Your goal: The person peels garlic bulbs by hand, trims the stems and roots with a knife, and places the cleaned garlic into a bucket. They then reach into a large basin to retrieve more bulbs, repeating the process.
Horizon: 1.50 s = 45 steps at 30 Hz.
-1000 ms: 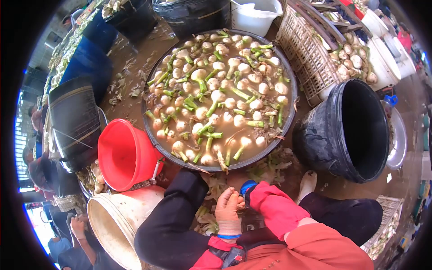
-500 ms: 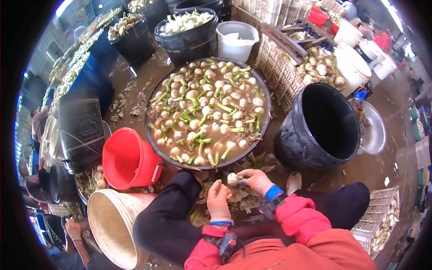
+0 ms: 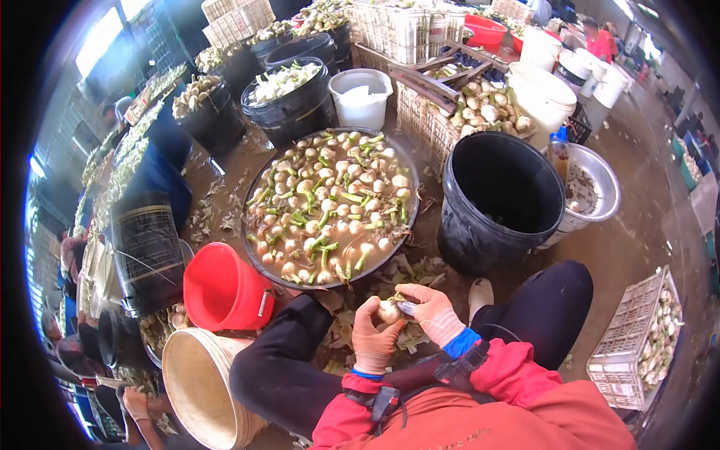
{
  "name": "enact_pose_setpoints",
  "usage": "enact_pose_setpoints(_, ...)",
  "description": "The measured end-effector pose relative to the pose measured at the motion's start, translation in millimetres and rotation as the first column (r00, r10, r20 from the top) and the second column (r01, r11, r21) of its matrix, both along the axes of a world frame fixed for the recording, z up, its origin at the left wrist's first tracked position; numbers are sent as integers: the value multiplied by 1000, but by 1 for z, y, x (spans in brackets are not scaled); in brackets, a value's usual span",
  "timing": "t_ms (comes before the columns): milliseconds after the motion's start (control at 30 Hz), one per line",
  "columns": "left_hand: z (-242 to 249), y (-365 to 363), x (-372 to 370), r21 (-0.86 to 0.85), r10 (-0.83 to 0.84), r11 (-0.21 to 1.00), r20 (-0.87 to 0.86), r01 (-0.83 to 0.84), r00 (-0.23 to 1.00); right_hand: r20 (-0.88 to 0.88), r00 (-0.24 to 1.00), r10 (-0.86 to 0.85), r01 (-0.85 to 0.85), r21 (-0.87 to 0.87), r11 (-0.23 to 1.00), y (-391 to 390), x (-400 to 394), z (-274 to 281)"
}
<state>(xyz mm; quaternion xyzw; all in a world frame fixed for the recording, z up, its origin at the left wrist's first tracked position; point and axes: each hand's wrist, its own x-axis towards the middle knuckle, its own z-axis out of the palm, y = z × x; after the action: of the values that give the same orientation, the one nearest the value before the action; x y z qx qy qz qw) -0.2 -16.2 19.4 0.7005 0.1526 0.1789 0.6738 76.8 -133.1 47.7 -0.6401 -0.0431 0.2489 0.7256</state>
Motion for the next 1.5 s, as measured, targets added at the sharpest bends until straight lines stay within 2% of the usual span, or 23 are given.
enact_pose_setpoints(33,-1,-2,0,275,51,960,31,-57,998,2,1000,-5,5,6,1000,2,-2,-1)
enact_pose_setpoints(67,0,-4,-1,391,72,915,75,-96,995,105,994,-7,18,-110,994,5,-3,-6)
enact_pose_setpoints(100,3,-4,0,395,67,914,81,-94,994,206,978,3,44,-225,973,8,-3,-11)
enact_pose_setpoints(167,7,-4,1,611,54,778,173,-150,984,211,977,-35,81,-211,974,13,-6,-22)
enact_pose_setpoints(300,5,-2,0,704,19,699,157,-126,987,135,990,-49,78,-214,974,16,-6,-27)
enact_pose_setpoints(367,6,-2,-3,400,62,915,-2,-56,998,119,992,-34,58,-201,978,12,-4,-27)
enact_pose_setpoints(400,11,-1,-2,-101,31,994,-84,-39,996,163,986,23,7,-181,984,8,-3,-22)
enact_pose_setpoints(433,0,9,0,-277,2,961,-29,-10,1000,207,975,80,-46,-164,985,7,-2,-18)
enact_pose_setpoints(467,-2,15,-3,-604,-52,796,-14,33,999,72,993,95,-91,-50,995,7,-2,-13)
enact_pose_setpoints(500,4,19,-5,-850,-95,523,21,68,995,71,992,102,-98,-51,994,6,0,-9)
enact_pose_setpoints(567,12,21,-5,-893,-96,446,25,65,995,71,967,245,-251,90,964,0,3,-5)
enact_pose_setpoints(600,14,22,-5,-928,-105,365,33,69,994,-27,951,309,-289,285,914,0,4,-5)
enact_pose_setpoints(700,18,20,-2,-900,-79,436,-32,6,996,-112,928,355,-318,257,913,-6,5,3)
enact_pose_setpoints(733,9,22,-3,-881,-69,474,-44,-6,997,-262,890,373,-253,398,882,-6,5,-1)
enact_pose_setpoints(767,3,23,-3,-882,-70,471,-42,-4,997,-261,891,371,-253,395,883,-4,2,0)
enact_pose_setpoints(833,-2,25,-5,-729,-35,678,-157,-92,987,-232,919,318,-247,291,924,3,-5,2)
enact_pose_setpoints(933,-2,21,-6,-557,-18,827,-151,-70,988,-229,923,310,-293,108,950,12,-11,-3)
enact_pose_setpoints(1167,-23,21,-5,-675,213,696,-130,-244,968,2,849,529,-463,-481,745,26,-12,20)
enact_pose_setpoints(1267,-20,25,-4,-737,229,605,-203,-302,952,-34,828,560,-485,-545,684,26,-12,-2)
enact_pose_setpoints(1333,-15,29,-3,-742,238,575,-253,-346,938,50,678,733,-487,-716,500,25,-13,-8)
enact_pose_setpoints(1433,-10,40,-1,-759,225,507,-341,-408,913,-74,592,803,-615,-685,390,22,-16,-7)
enact_pose_setpoints(1467,-12,42,1,-780,245,472,-331,-410,911,-8,646,763,-607,-612,508,19,-19,-17)
enact_pose_setpoints(1500,-10,42,2,-781,245,473,-328,-408,912,-6,647,763,-605,-613,508,19,-19,-22)
